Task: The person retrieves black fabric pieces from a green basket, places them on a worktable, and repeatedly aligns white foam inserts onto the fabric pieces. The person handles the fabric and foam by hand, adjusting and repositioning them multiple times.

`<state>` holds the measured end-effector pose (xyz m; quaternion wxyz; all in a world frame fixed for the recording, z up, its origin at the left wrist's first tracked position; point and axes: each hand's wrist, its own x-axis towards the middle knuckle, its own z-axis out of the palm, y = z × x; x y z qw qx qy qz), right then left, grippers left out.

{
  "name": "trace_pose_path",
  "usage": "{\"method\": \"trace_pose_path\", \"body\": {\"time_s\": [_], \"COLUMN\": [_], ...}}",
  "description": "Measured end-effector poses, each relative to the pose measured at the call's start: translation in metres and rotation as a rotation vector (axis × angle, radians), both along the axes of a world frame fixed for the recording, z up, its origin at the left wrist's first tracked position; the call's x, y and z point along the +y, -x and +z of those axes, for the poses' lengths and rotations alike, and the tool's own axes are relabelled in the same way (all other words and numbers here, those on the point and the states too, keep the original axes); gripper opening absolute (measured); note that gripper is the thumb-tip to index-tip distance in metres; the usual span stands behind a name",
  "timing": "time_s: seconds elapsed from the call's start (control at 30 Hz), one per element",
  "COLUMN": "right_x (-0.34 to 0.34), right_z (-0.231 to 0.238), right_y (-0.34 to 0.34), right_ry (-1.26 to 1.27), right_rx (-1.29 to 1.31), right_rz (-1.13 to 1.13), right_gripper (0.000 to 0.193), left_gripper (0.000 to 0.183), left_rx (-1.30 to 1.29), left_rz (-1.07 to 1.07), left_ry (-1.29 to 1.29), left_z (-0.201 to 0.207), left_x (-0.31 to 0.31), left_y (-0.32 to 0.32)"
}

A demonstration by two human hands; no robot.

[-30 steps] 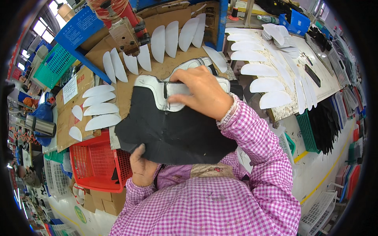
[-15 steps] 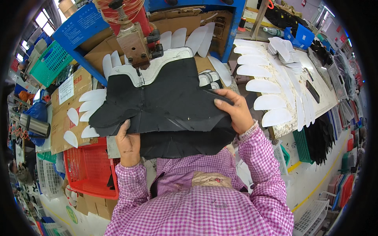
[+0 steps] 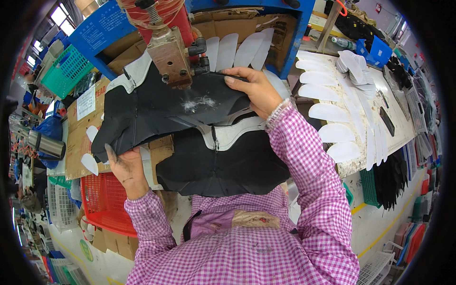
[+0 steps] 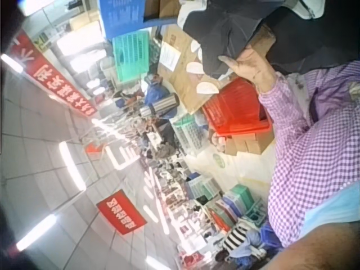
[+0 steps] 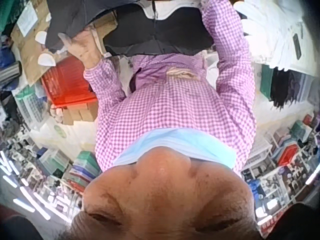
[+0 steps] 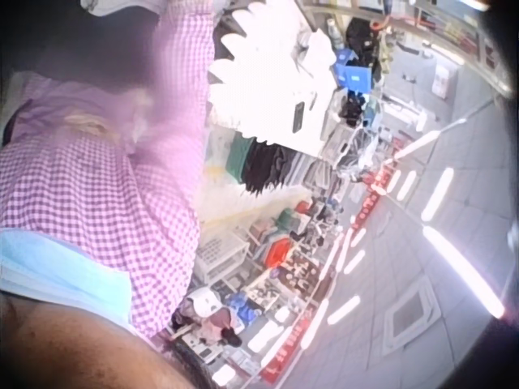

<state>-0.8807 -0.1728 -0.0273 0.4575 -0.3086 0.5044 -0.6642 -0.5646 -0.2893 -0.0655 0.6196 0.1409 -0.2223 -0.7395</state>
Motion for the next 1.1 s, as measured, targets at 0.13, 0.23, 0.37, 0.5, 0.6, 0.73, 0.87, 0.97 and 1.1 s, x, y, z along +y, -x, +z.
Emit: {"method": "trace_pose_path", "body": {"time_s": [0.13, 0.23, 0.37, 0.5, 0.6, 0.73, 0.87, 0.97, 1.1], "right_x": [0.035, 0.064, 0.107, 0.162, 0.193, 0.180, 0.119, 0.107, 0.149], "right_z": [-0.007, -0.013, -0.018, -0.022, -0.023, -0.027, -0.042, -0.037, -0.010], "right_y": [0.013, 0.025, 0.046, 0.059, 0.061, 0.057, 0.051, 0.059, 0.075], "right_ry": [-0.005, -0.028, -0.072, -0.072, -0.096, -0.052, 0.075, 0.058, 0.015], "right_rx": [0.013, 0.039, 0.141, 0.238, 0.244, 0.225, 0.369, 0.225, 0.173], "right_rz": [-0.065, -0.118, -0.282, -0.440, -0.596, -0.588, -0.360, -0.443, -0.689], "right_gripper": [0.027, 0.026, 0.026, 0.028, 0.029, 0.029, 0.030, 0.029, 0.028], "left_gripper": [0.045, 0.043, 0.036, 0.036, 0.034, 0.028, 0.038, 0.038, 0.036], "left_rx": [0.024, -0.072, -0.196, -0.152, -0.130, -0.601, -0.188, -0.231, -0.255], "left_rz": [-0.040, -0.044, -0.195, -0.404, -0.526, -0.340, -0.420, -0.332, -0.369], "left_ry": [-0.078, -0.118, 0.008, 0.005, -0.033, 0.123, 0.051, 0.090, 0.078], "left_z": [-0.005, -0.010, -0.013, -0.016, -0.028, -0.042, -0.027, -0.017, -0.025], "left_x": [0.012, 0.018, 0.030, 0.033, 0.024, -0.008, -0.049, -0.047, -0.004], "left_y": [-0.007, 0.008, 0.036, 0.066, 0.090, 0.100, 0.066, 0.071, 0.109]}}
